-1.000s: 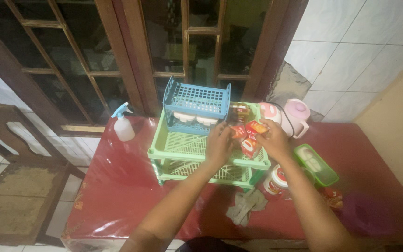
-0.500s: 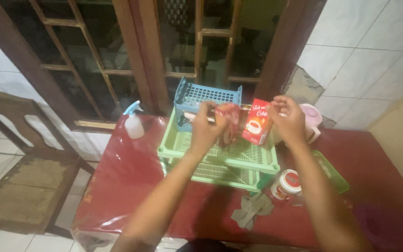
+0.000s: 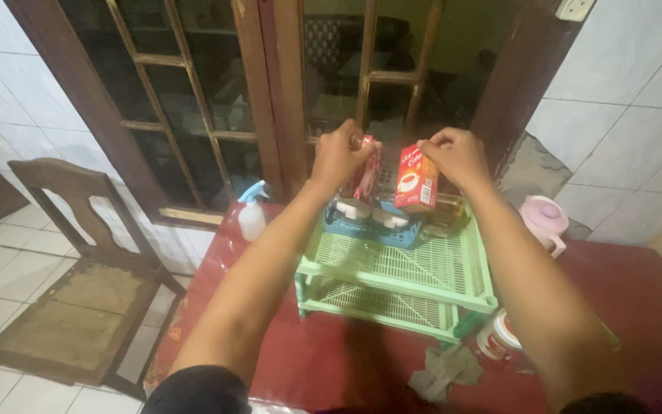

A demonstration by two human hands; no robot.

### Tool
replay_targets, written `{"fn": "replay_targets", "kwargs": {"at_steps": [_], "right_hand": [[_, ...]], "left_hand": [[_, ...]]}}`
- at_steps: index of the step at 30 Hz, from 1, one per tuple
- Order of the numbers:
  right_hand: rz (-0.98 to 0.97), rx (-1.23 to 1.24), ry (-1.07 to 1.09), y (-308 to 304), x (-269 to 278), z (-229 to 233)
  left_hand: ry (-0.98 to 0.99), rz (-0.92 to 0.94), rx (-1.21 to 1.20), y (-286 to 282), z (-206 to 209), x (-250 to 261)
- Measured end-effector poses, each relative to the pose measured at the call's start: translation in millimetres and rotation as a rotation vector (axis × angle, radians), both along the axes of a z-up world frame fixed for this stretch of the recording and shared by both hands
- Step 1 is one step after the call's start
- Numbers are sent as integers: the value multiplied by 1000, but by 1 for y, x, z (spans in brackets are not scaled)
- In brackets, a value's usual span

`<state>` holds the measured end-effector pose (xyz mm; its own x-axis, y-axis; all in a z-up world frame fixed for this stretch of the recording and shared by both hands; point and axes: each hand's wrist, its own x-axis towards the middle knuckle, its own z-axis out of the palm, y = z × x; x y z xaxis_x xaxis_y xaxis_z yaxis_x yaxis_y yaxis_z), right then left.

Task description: The person wipes a small container with a cloth, then places several packaged items and containers into a green plastic rack on a table, before finally folding the cloth.

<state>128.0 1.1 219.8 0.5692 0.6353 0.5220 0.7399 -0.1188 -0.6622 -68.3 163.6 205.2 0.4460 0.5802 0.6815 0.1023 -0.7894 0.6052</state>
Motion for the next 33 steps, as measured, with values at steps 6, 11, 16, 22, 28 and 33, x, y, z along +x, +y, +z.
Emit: {"fn": "replay_targets", "kwargs": {"at_steps": [6,11,16,22,28,33], "right_hand": [[-45,-128,-41,31,25,-10],[-104,-241,-116,49,46,-21],[-136,-358,-108,63,67,-31],[-188,-422,-178,77,76,-35],[-173,-457,-238,83,65,-39],[-166,-449,-220,81,56,-44]], "left_hand": [[72,-32,29,40,2,23],[337,63,-2,51,12,36],[437,48,-22,55,19,40],[544,69,-14,60,14,41],[602,55,-34,66,7,47],[649,37,8,66,2,50]]}}
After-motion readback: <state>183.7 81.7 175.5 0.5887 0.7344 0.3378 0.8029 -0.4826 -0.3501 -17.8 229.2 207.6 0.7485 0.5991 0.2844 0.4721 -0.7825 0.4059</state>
